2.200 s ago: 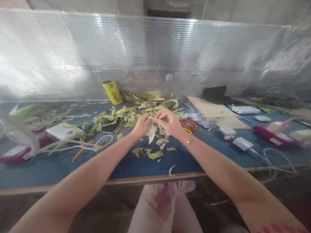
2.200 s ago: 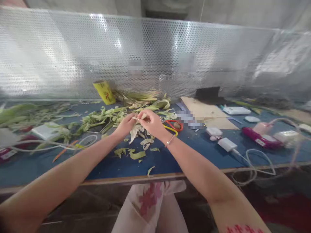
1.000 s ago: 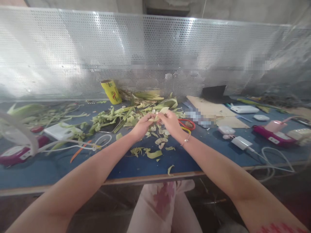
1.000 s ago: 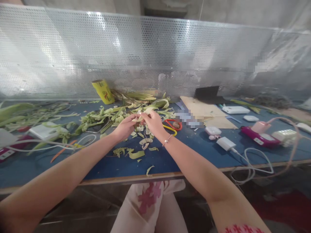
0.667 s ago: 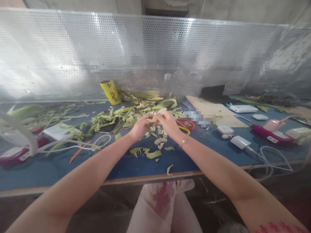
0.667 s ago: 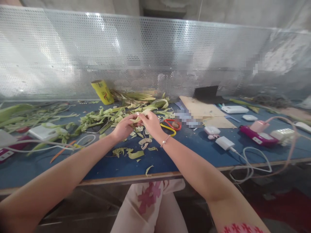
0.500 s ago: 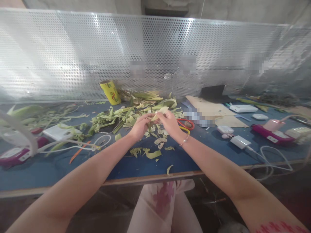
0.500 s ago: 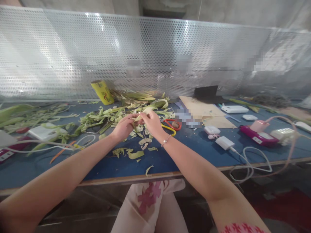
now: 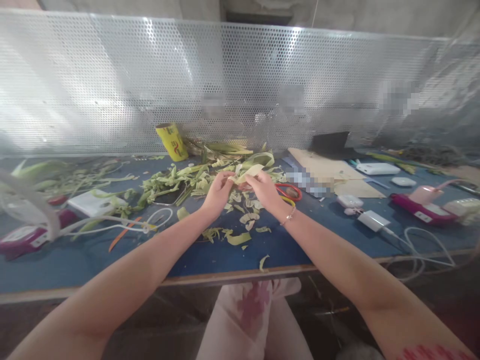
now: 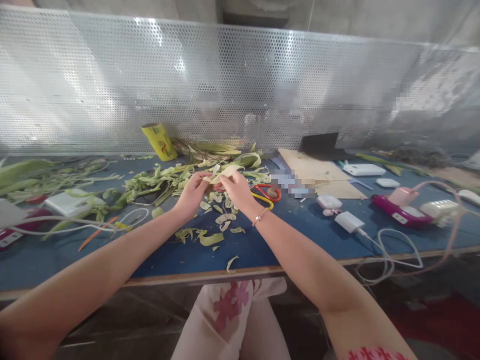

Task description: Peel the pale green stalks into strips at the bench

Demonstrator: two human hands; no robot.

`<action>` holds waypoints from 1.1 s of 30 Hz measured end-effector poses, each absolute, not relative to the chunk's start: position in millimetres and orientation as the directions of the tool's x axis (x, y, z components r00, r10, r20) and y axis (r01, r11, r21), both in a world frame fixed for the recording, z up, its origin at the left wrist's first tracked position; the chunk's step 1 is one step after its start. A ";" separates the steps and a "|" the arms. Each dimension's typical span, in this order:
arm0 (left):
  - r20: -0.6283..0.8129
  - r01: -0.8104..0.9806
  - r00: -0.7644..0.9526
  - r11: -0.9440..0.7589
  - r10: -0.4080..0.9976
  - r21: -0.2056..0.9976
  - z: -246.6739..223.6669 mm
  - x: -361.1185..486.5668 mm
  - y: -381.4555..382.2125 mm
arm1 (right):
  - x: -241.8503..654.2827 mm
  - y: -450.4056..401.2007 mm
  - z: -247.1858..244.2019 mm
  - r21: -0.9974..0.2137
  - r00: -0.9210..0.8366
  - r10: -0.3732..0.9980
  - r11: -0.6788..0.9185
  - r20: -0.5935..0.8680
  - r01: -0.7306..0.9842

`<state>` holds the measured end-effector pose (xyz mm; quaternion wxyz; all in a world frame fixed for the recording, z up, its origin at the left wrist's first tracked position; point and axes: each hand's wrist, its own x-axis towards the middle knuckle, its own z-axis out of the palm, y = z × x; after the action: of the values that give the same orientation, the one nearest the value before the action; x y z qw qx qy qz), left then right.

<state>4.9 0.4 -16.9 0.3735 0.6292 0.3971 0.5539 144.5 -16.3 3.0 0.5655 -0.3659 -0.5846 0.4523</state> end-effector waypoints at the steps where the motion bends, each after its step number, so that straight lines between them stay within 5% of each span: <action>1: 0.423 0.115 0.072 -0.429 0.903 0.896 -15.1 4.8 -1.0 | 144.2 -14.6 2.5 -0.951 -0.105 0.948 0.289 0.300 -0.110; 8: 0.582 0.257 0.143 -0.598 0.800 0.759 -9.7 1.6 -6.0 | 146.2 -10.4 1.5 -0.955 -0.124 0.952 0.264 0.280 -0.133; 17: 0.577 0.311 0.170 -0.599 0.799 0.737 -5.9 2.3 -10.1 | 151.2 -11.9 2.4 -0.862 -0.117 0.869 0.493 0.481 0.114; 33: 0.657 0.370 0.204 -0.679 0.726 0.635 -9.0 1.1 -9.0 | 155.0 -4.3 -1.9 -0.979 -0.252 0.946 0.193 0.204 -0.069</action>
<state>1.1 -9.0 -9.0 0.1722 0.7565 0.3620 0.5168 155.0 -4.3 -1.9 0.4894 -0.3668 -0.5976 0.5186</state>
